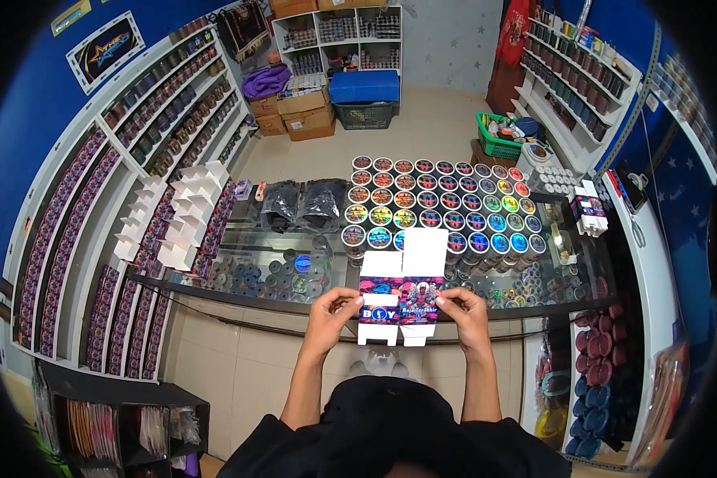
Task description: Assembling a small cardboard box by folding its sides and tabs.
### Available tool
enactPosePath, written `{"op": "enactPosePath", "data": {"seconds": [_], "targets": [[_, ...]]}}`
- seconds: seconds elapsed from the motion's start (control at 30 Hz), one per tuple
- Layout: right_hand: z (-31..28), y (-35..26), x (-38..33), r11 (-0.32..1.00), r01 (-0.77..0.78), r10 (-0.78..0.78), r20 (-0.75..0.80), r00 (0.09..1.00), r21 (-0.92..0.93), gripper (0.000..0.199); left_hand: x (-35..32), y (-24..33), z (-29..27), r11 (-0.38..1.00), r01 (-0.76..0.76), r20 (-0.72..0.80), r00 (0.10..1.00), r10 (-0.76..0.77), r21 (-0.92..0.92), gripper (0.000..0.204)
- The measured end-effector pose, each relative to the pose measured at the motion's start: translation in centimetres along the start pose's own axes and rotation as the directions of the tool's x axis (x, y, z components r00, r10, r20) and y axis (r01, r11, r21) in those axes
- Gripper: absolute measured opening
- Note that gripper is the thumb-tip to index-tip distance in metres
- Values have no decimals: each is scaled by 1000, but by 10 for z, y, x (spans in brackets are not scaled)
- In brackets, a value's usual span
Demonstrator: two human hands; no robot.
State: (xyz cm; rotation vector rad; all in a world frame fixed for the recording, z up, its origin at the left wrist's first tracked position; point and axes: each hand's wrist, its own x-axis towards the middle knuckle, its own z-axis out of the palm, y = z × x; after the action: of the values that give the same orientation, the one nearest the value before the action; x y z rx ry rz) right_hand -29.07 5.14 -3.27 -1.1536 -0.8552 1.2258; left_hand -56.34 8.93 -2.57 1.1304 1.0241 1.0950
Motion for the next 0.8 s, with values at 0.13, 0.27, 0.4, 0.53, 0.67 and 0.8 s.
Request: {"op": "enactPosePath", "data": {"seconds": [0.13, 0.27, 0.4, 0.53, 0.67, 0.8], "targets": [[18, -3, -1, 999, 12, -12, 11, 1000, -32, 13, 1, 8, -16, 999, -30, 1, 1000, 30, 32, 13], [46, -1, -4, 998, 32, -33, -9, 999, -50, 12, -2, 14, -40, 1000, -27, -2, 1000, 27, 6, 13], [77, 8, -3, 998, 44, -44, -3, 999, -39, 11, -2, 13, -75, 1000, -28, 2, 1000, 28, 9, 14], [104, 23, -4, 1000, -5, 5, 15, 1000, -14, 14, -2, 22, -103, 1000, -6, -4, 1000, 6, 5, 14], [136, 26, -5, 1000, 13, -13, -29, 999, -28, 10, 1, 21, -133, 1000, -1, 8, 1000, 1, -6, 14], [153, 28, -8, 1000, -4, 4, -45, 999, -19, 10, 11, 26, -154, 999, -17, 59, 998, 15, 33, 14]]}}
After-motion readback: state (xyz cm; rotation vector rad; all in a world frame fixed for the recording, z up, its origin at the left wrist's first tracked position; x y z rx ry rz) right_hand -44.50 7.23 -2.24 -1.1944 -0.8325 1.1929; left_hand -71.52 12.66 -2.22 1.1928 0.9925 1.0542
